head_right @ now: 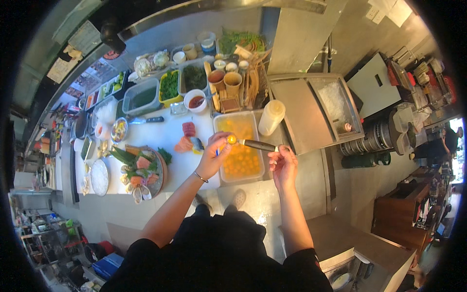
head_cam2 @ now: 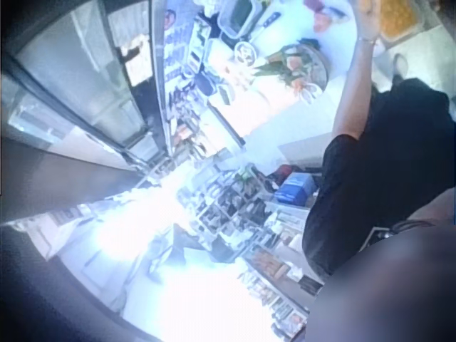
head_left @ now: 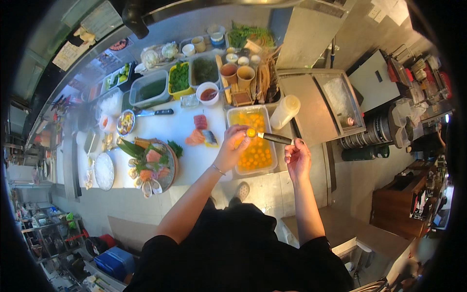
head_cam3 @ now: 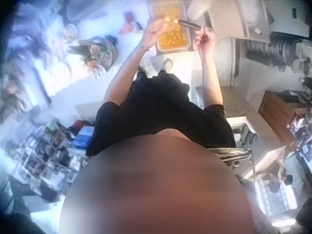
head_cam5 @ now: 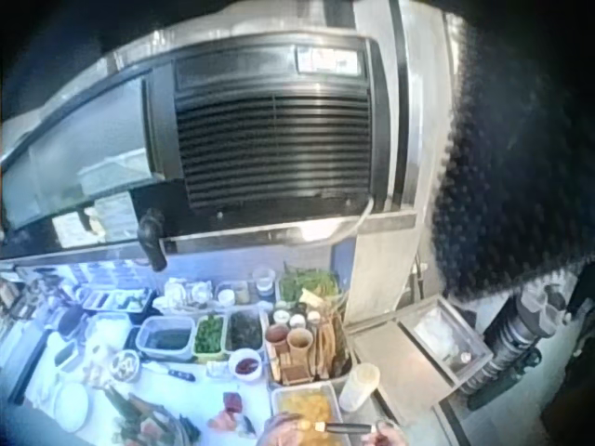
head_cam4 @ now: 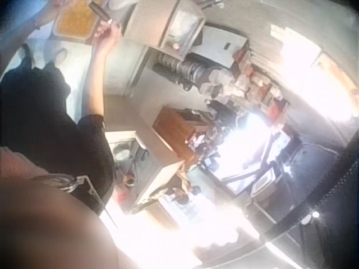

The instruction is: The person assembles a sashimi platter by arranging oysters, sliced fish, and garnishes on a bed of ice. They place shiso leaves and green garnish, add fish roe with tongs, and finish with a red sauce and additional garnish.

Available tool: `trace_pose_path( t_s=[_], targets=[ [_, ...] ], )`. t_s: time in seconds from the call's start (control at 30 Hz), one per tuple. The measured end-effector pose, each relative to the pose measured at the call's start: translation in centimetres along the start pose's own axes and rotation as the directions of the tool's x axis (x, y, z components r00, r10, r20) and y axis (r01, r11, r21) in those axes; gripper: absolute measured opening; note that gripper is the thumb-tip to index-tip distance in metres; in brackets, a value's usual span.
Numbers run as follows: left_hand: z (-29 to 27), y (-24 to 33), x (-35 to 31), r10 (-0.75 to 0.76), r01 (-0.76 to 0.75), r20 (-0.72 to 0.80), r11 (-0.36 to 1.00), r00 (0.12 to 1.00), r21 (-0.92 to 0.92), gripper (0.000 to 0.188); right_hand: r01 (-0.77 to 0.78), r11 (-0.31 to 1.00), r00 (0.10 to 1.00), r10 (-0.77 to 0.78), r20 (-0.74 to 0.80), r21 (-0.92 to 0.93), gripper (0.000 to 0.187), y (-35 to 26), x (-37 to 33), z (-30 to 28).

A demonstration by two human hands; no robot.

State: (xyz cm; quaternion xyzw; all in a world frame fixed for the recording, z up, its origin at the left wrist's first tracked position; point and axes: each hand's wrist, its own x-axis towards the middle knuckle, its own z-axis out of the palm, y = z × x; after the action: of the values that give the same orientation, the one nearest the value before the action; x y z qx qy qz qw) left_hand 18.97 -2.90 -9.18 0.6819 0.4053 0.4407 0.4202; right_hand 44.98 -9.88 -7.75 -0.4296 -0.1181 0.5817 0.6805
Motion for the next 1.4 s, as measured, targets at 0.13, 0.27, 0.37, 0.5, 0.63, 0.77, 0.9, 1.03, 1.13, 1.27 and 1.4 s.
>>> trace_pose_path(
  t_s=[0.13,0.27,0.37,0.5,0.63,0.77,0.9,1.03,1.13,1.27,1.4],
  targets=[
    [0.3,-1.2,-0.7,-0.003,-0.054,0.192,0.957,0.981,0.286,0.024,-0.009,1.000,0.995,0.011,-0.101,0.013,0.019,-1.3,-0.3,-0.2],
    [1.5,-1.0,-6.1,-0.165,-0.069,0.282,0.743,0.945,0.665,0.042,-0.023,0.999,0.994,0.019,-0.109,-0.035,0.017,0.6,-0.6,-5.2],
    [0.1,0.7,-9.2,-0.089,-0.060,0.194,0.757,0.977,0.650,0.051,-0.018,0.987,0.985,-0.010,-0.173,-0.161,0.022,2.8,0.3,-9.1],
    [-7.5,3.4,-13.8,0.042,-0.034,-0.010,0.913,0.999,0.407,0.038,0.030,0.987,0.931,-0.084,-0.355,-0.155,0.021,4.7,-0.9,-11.0],
    [-20.3,3.6,-20.6,0.025,0.191,-0.407,0.855,0.913,0.482,0.022,0.055,0.987,0.971,-0.087,-0.222,-0.148,0.019,5.1,-4.4,-5.6],
    [-32.3,0.2,-25.9,-0.001,0.463,-0.622,0.667,0.783,0.583,0.026,-0.064,0.989,0.988,0.045,-0.147,-0.132,0.018,9.4,-7.9,4.4],
    [-36.2,-4.0,-26.8,-0.339,0.659,-0.690,0.704,0.639,0.264,0.040,-0.206,0.968,0.978,0.197,-0.070,-0.141,0.021,17.7,-10.8,14.3],
    [-36.1,-5.9,-26.1,-0.394,0.650,-0.640,0.726,0.660,0.224,0.047,-0.344,0.918,0.939,0.330,-0.101,-0.195,0.020,25.5,-13.4,21.7],
    [-36.3,-6.3,-26.1,-0.386,0.619,-0.632,0.761,0.672,0.193,0.043,-0.338,0.909,0.941,0.333,-0.065,-0.245,0.014,29.1,-15.0,25.1],
    [-37.0,-6.4,-26.7,-0.446,0.550,-0.588,0.835,0.675,-0.002,0.031,-0.165,0.916,0.984,0.178,0.004,-0.366,0.015,31.5,-16.2,27.4],
    [-37.6,-5.8,-27.7,-0.524,0.523,-0.547,0.834,0.653,-0.175,0.021,0.007,0.825,0.971,0.130,0.203,-0.565,0.014,31.6,-18.1,28.3]
  ],
)
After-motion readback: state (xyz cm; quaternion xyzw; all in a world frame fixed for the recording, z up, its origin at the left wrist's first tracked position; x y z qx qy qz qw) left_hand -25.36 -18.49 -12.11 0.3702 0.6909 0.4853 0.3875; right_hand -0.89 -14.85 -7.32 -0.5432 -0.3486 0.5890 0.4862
